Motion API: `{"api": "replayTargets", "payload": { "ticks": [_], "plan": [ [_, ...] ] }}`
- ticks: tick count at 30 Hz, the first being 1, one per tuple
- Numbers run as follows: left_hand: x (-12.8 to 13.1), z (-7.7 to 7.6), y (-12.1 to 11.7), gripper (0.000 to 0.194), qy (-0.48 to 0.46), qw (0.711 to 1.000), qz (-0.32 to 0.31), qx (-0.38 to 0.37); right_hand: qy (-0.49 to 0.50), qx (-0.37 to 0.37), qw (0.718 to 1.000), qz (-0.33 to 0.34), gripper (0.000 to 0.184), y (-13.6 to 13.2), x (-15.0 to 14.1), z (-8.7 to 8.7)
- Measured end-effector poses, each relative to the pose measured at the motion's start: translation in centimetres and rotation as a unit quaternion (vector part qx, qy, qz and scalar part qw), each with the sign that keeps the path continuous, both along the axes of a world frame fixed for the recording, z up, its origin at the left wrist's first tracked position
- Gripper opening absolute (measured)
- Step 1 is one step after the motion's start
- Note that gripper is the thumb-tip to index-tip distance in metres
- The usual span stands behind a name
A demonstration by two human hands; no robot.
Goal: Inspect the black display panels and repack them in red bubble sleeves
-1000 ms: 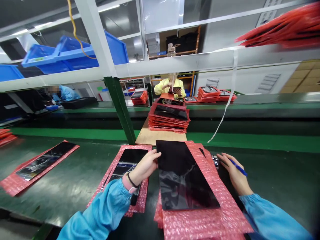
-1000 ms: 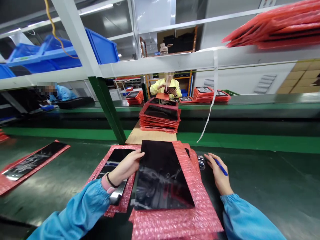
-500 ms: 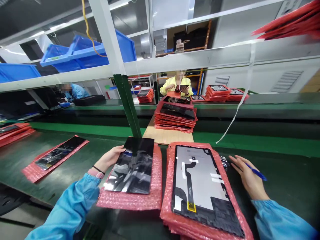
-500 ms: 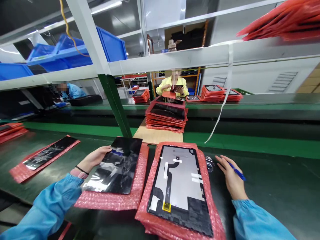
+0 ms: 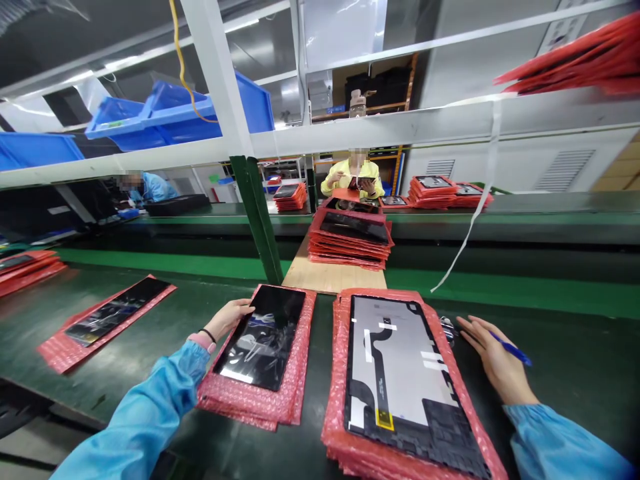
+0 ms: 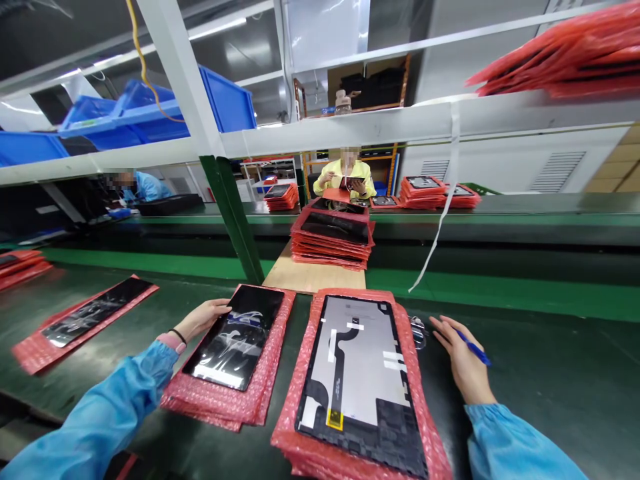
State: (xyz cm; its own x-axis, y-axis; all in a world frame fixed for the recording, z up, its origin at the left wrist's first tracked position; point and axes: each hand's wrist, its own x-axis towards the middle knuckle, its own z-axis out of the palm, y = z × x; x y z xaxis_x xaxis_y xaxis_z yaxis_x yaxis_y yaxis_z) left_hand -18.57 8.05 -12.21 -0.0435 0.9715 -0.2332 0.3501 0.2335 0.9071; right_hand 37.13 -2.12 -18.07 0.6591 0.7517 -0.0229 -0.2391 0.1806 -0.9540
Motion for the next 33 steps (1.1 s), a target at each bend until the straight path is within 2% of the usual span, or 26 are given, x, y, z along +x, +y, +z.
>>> {"api": "replayTargets", "payload": {
  "ticks": [2,4,7,9,12,14,16,19,21,22,23,25,27,29,31,33],
  "plan": [
    [0.3,0.5,-0.1,0.017,0.081,0.995,-0.010,0.051,0.002,-0.002,1.000,-0.001,0.010,0.0,0.1,0.0],
    [1.2,1.1,-0.7,0.017,0.164,0.979,-0.027,0.121,0.002,-0.003,1.000,-0.001,0.009,0.0,0.2,0.0],
    [4.1,1.3,-2.7,0.031,0.268,0.930,-0.098,0.233,-0.005,-0.005,1.000,-0.004,0.011,0.0,0.2,0.0],
    [7.1,0.7,-4.5,0.033,0.315,0.888,-0.184,0.279,-0.016,-0.004,1.000,-0.008,0.013,0.0,0.1,0.0],
    [11.4,-0.7,-7.0,0.025,0.378,0.822,-0.295,0.306,-0.044,0.006,0.998,-0.033,0.017,-0.3,-0.3,0.5],
    [13.0,-1.5,-7.8,0.026,0.422,0.792,-0.321,0.303,-0.067,0.019,0.996,-0.060,0.021,-0.7,-0.7,1.4],
    [13.4,-2.1,-8.0,0.032,0.463,0.773,-0.322,0.292,-0.082,0.031,0.994,-0.065,0.028,-1.5,-1.4,2.8],
    [12.4,-2.3,-7.7,0.040,0.506,0.755,-0.313,0.277,-0.071,0.043,0.997,-0.001,0.046,-3.7,-3.5,5.8],
    [11.5,-2.3,-7.6,0.042,0.521,0.747,-0.312,0.270,-0.051,0.043,0.995,0.068,0.059,-5.7,-5.4,7.8],
    [11.1,-2.3,-7.5,0.042,0.527,0.744,-0.312,0.268,-0.041,0.040,0.993,0.107,0.059,-6.8,-6.4,8.7],
    [10.8,-2.2,-7.5,0.043,0.532,0.741,-0.313,0.265,-0.030,0.046,0.984,0.168,0.053,-7.9,-7.3,9.5],
    [10.2,-2.1,-7.5,0.045,0.537,0.739,-0.315,0.259,-0.058,0.059,0.971,0.223,0.035,-9.9,-9.1,10.8],
    [9.9,-2.0,-7.4,0.045,0.508,0.762,-0.307,0.259,-0.140,0.016,0.960,0.243,0.028,-11.3,-10.5,11.6],
    [10.2,-1.6,-7.4,0.043,0.455,0.799,-0.292,0.264,-0.227,-0.031,0.943,0.243,0.027,-11.8,-11.5,11.9],
    [11.0,-0.8,-7.5,0.036,0.404,0.828,-0.280,0.269,-0.292,-0.062,0.926,0.231,0.030,-11.8,-12.2,11.8],
    [12.4,0.3,-8.1,0.029,0.372,0.841,-0.282,0.274,-0.342,-0.077,0.913,0.207,0.036,-11.5,-12.7,11.4]
  ]
}}
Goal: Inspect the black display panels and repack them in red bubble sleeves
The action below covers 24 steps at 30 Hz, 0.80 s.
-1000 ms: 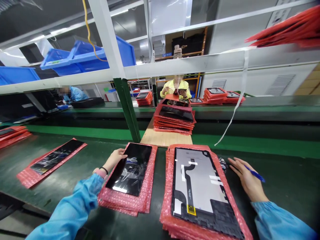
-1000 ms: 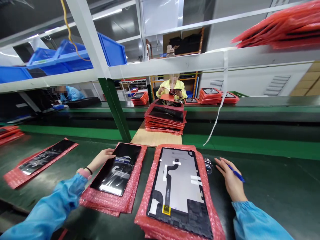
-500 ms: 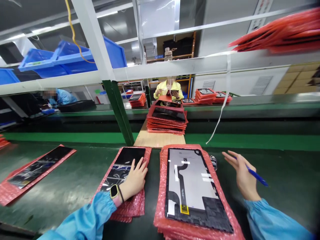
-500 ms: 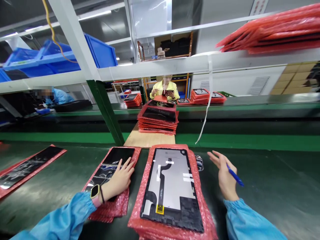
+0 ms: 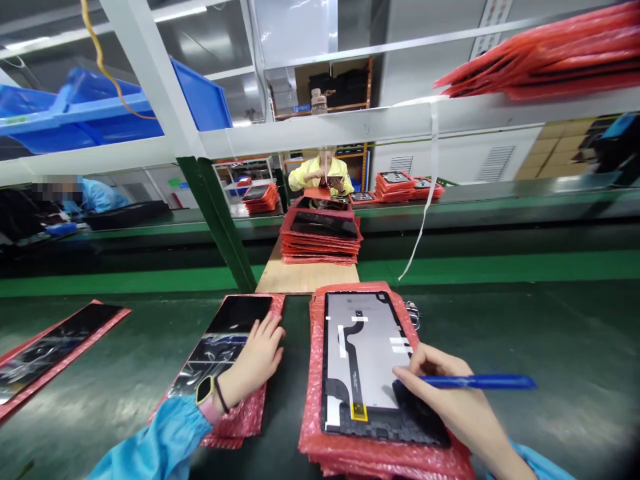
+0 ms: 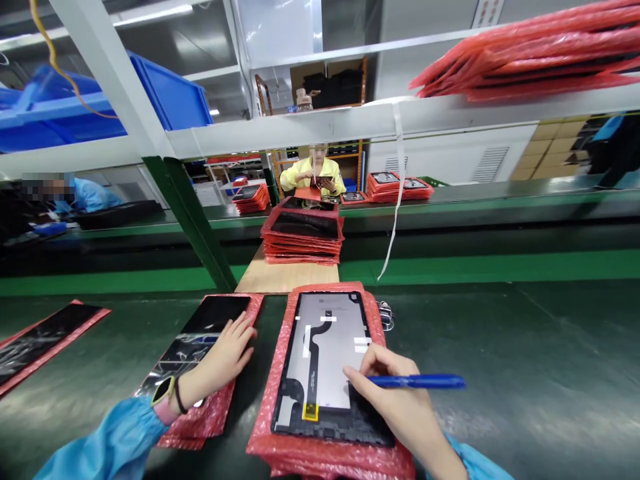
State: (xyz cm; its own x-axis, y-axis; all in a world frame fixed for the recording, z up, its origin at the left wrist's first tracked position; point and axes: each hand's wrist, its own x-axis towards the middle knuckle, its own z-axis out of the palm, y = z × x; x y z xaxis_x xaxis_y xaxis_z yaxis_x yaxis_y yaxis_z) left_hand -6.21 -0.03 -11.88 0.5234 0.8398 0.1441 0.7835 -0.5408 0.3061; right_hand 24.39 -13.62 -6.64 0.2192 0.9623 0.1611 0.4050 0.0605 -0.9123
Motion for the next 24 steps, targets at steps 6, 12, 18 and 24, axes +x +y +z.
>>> {"api": "replayTargets", "payload": {
  "ticks": [6,12,18,24],
  "plan": [
    [5.0,4.5,-2.8,0.022,-0.380,0.880,-0.044,-0.281,-0.079,0.032,0.995,-0.047,0.034,0.6,-0.9,-0.5],
    [6.9,6.4,-3.3,0.032,-0.521,0.669,0.053,-0.528,-0.102,0.030,0.994,-0.036,0.031,0.6,-1.0,-0.8],
    [7.2,6.5,-2.3,0.031,-0.520,0.648,0.097,-0.548,-0.070,0.041,0.995,-0.051,0.033,0.7,-0.8,-1.2],
    [7.9,7.1,-0.9,0.019,-0.498,0.655,0.111,-0.557,0.061,0.030,0.996,-0.054,0.043,0.8,-0.3,-1.0]
  ]
}}
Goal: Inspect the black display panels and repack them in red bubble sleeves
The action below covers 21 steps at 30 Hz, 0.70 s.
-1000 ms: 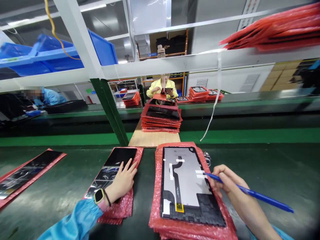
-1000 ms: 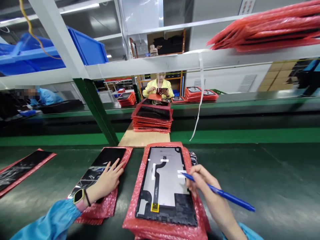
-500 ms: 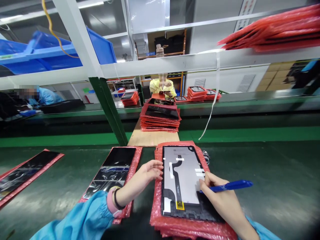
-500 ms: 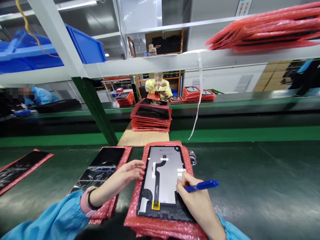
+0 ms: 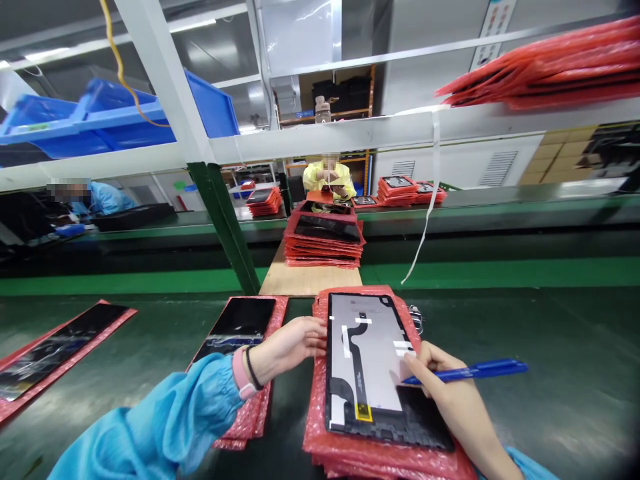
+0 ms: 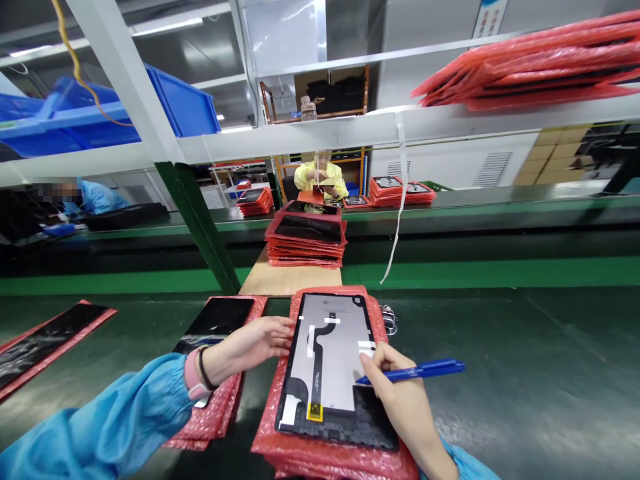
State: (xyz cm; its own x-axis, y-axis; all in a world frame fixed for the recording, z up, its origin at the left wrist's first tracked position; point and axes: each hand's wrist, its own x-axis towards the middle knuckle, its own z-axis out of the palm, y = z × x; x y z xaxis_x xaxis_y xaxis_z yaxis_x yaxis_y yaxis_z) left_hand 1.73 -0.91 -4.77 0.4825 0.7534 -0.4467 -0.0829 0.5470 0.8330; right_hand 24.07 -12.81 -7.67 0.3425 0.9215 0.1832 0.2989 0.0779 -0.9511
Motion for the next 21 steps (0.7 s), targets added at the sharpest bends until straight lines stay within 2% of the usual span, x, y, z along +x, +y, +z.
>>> {"api": "replayTargets", "payload": {
  "ticks": [2,5,7,10,13,15,18,21],
  "plan": [
    [0.8,0.4,0.3,0.016,0.006,1.000,-0.022,0.007,0.107,-0.022,0.994,0.029,0.044,0.1,0.0,0.2],
    [2.7,1.0,0.2,0.017,-0.004,0.998,-0.054,0.017,0.235,-0.045,0.969,0.059,0.044,0.2,-0.4,0.5],
    [4.0,1.3,-0.2,0.020,-0.017,0.998,-0.063,0.021,0.270,-0.036,0.959,0.073,0.043,0.2,-0.5,0.4],
    [5.3,1.4,-0.7,0.030,-0.033,0.997,-0.052,0.038,0.262,-0.007,0.961,0.086,0.038,-0.1,0.0,0.0],
    [5.5,1.8,-0.9,0.046,-0.050,0.996,-0.029,0.074,0.194,0.048,0.979,0.032,0.032,-0.7,1.6,0.3],
    [5.2,2.5,-0.9,0.054,-0.065,0.991,-0.012,0.115,0.170,0.106,0.979,-0.031,0.029,-1.0,2.9,1.4],
    [4.9,4.2,-1.0,0.052,-0.091,0.974,0.027,0.207,0.184,0.185,0.960,-0.103,0.029,-1.0,4.3,3.6],
    [5.0,5.7,-1.1,0.043,-0.125,0.958,0.059,0.252,0.183,0.190,0.957,-0.123,0.035,-0.2,4.9,5.3]
  ]
}}
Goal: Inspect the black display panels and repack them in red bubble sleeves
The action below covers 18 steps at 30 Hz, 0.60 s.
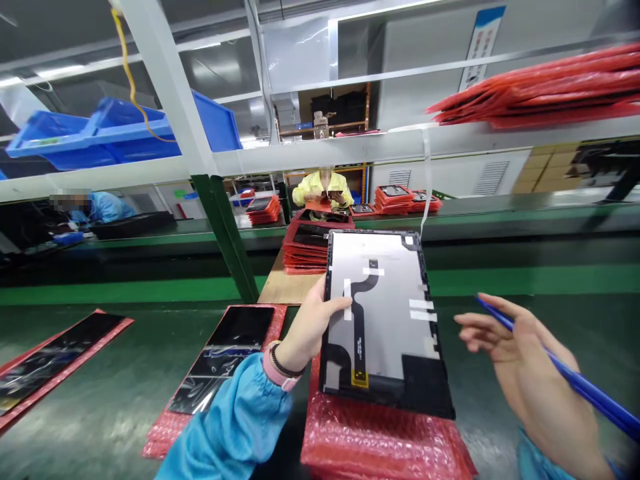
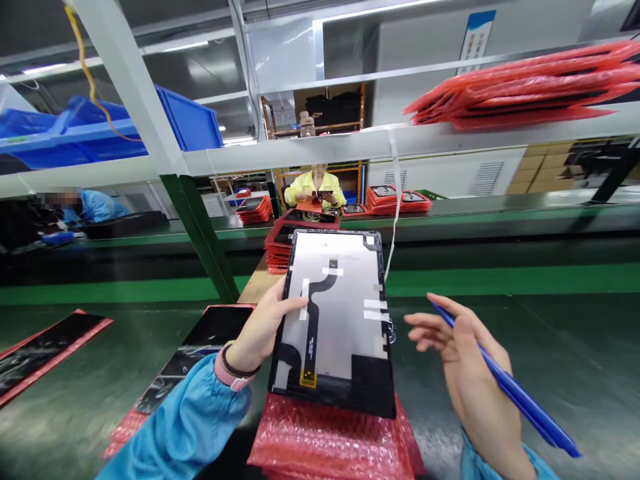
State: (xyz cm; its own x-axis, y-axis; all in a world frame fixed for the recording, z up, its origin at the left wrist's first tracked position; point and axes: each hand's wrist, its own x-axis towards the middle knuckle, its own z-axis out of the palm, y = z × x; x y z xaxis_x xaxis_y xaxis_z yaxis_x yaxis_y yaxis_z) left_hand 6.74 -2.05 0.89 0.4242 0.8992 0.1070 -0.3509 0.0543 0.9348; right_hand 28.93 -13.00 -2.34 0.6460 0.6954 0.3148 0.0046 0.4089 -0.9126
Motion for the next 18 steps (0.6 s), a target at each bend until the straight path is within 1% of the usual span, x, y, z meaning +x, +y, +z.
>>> {"api": "replayTargets", "payload": {
  "ticks": [2,5,7,9,11,13,18],
  "plan": [
    [0.2,0.6,0.0,0.044,-0.037,0.999,0.002,-0.005,-0.012,-0.032,0.999,0.022,0.035,0.7,0.0,0.5],
    [0.3,0.9,0.1,0.047,-0.081,0.997,-0.003,-0.016,-0.006,-0.077,0.992,0.101,0.034,1.6,-0.5,0.9],
    [0.3,0.8,0.3,0.048,-0.091,0.996,-0.006,-0.014,0.011,-0.083,0.984,0.157,0.033,1.9,-1.0,1.3],
    [0.3,0.7,0.4,0.048,-0.091,0.996,-0.007,-0.008,0.017,-0.073,0.980,0.186,0.032,2.0,-1.4,2.0],
    [0.1,0.6,0.6,0.051,-0.088,0.996,-0.005,-0.005,0.017,-0.063,0.980,0.187,0.031,2.1,-1.8,2.6],
    [-0.1,0.5,0.7,0.053,-0.085,0.996,0.001,-0.003,0.015,-0.065,0.982,0.174,0.031,2.2,-1.9,2.8],
    [-0.6,0.2,1.3,0.054,-0.063,0.998,0.024,0.017,-0.019,-0.087,0.992,0.089,0.037,2.9,-2.0,1.6]
  ]
}}
